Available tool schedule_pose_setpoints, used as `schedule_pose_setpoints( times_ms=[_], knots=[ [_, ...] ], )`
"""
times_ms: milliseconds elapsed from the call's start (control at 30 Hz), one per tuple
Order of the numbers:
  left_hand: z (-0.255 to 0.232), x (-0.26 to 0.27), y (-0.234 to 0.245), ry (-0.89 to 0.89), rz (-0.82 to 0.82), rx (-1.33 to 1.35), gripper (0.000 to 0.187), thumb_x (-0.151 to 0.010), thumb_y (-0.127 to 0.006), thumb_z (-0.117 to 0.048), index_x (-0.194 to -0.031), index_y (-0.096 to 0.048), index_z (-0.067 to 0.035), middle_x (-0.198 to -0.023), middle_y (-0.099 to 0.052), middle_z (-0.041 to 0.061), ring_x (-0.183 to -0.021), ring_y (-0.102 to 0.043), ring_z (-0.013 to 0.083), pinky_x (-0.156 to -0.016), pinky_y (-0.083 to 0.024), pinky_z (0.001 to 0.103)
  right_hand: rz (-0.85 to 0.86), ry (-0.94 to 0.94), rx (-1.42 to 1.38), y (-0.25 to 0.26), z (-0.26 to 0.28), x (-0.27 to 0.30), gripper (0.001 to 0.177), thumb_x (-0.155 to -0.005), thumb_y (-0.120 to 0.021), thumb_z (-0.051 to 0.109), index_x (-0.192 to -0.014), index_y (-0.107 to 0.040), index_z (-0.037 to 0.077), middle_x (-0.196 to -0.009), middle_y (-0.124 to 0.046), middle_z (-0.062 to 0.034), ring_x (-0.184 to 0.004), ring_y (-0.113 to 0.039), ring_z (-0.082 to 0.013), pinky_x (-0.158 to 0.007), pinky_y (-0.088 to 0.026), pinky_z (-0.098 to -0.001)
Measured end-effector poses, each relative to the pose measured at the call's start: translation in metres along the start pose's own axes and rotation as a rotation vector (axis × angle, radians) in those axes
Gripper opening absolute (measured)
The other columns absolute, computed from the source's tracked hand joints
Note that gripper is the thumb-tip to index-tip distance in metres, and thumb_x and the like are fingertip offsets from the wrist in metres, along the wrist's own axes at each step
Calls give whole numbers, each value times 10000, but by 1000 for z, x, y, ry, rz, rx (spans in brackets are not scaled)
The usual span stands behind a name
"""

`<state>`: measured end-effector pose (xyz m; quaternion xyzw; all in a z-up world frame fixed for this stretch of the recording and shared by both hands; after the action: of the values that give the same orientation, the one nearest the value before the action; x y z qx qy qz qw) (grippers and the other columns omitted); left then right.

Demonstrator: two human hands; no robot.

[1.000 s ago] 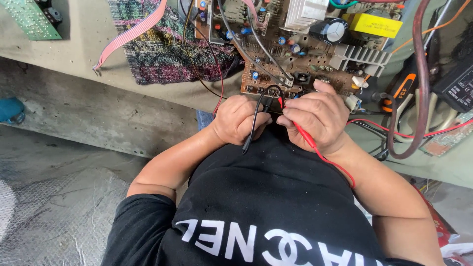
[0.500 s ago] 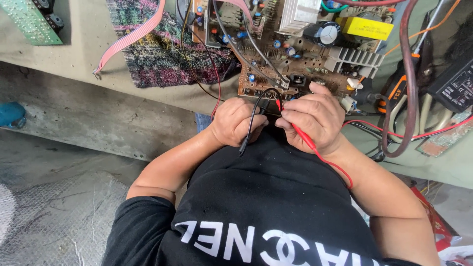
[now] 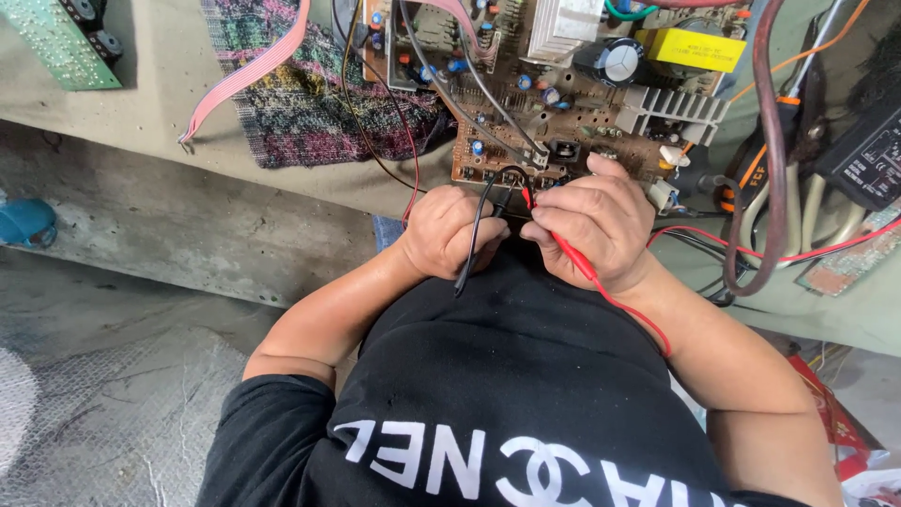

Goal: The person uses a multimeter to test various points on a circuit board, then uses a screwdriver to strip the ends of a wire and connects it to the board.

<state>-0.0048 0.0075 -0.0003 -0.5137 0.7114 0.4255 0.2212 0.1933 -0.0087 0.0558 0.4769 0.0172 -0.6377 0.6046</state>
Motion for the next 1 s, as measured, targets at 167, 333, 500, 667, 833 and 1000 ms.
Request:
schedule_pose_setpoints(
  times_ms=[167,333,500,667,833,1000],
  knots=[
    [-1,-3,1,-2,-17,4,291,-1091,-467,-169,-992,-708,-40,-849,-629,146,-647,-622,309,-588,-509,394,-14,8,-8,0,-1,1,239,-1013,-746,287,-858,-767,105,-902,-774,-80,-712,-681,-272,-1003,-532,-494],
    [-1,-4,1,-7,-23,8,319,-1095,-441,-176,-988,-710,-43,-843,-632,140,-639,-622,304,-576,-507,395,-3,12,-9,1,-2,0,223,-1004,-760,273,-853,-773,110,-907,-780,-80,-723,-697,-270,-1007,-529,-484],
    [-2,-5,1,4,-12,4,237,-1071,-520,-164,-995,-708,-42,-850,-635,147,-638,-624,310,-583,-512,397,-3,3,-42,0,-3,1,208,-997,-775,259,-861,-777,100,-907,-780,-85,-719,-702,-263,-1015,-519,-473],
    [-1,-1,0,4,-30,6,232,-1072,-520,-170,-1003,-705,-49,-858,-634,148,-641,-621,315,-584,-504,398,6,5,-41,2,-3,2,194,-989,-781,252,-869,-782,99,-919,-782,-89,-730,-701,-267,-1034,-514,-479],
    [-1,5,-1,10,-37,2,201,-1047,-562,-177,-991,-710,-54,-865,-636,148,-643,-625,316,-585,-507,398,-2,-1,-54,2,-3,4,202,-991,-784,255,-875,-783,90,-920,-781,-96,-732,-702,-271,-1036,-515,-487],
    [-1,4,-2,14,-27,-13,113,-982,-632,-136,-992,-712,-57,-862,-643,145,-648,-631,315,-611,-519,398,2,-11,-55,1,-3,4,203,-994,-779,262,-873,-786,99,-916,-781,-93,-738,-714,-275,-1032,-514,-478]
  ],
)
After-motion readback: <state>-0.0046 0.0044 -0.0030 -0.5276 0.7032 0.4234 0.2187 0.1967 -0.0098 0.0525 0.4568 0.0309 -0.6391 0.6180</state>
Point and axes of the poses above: each hand's wrist, its own x-axis away from the middle knuckle, its own y-axis out of the back of the hand, z = x × y, the point moved 2 cm from there along -x, towards the middle knuckle
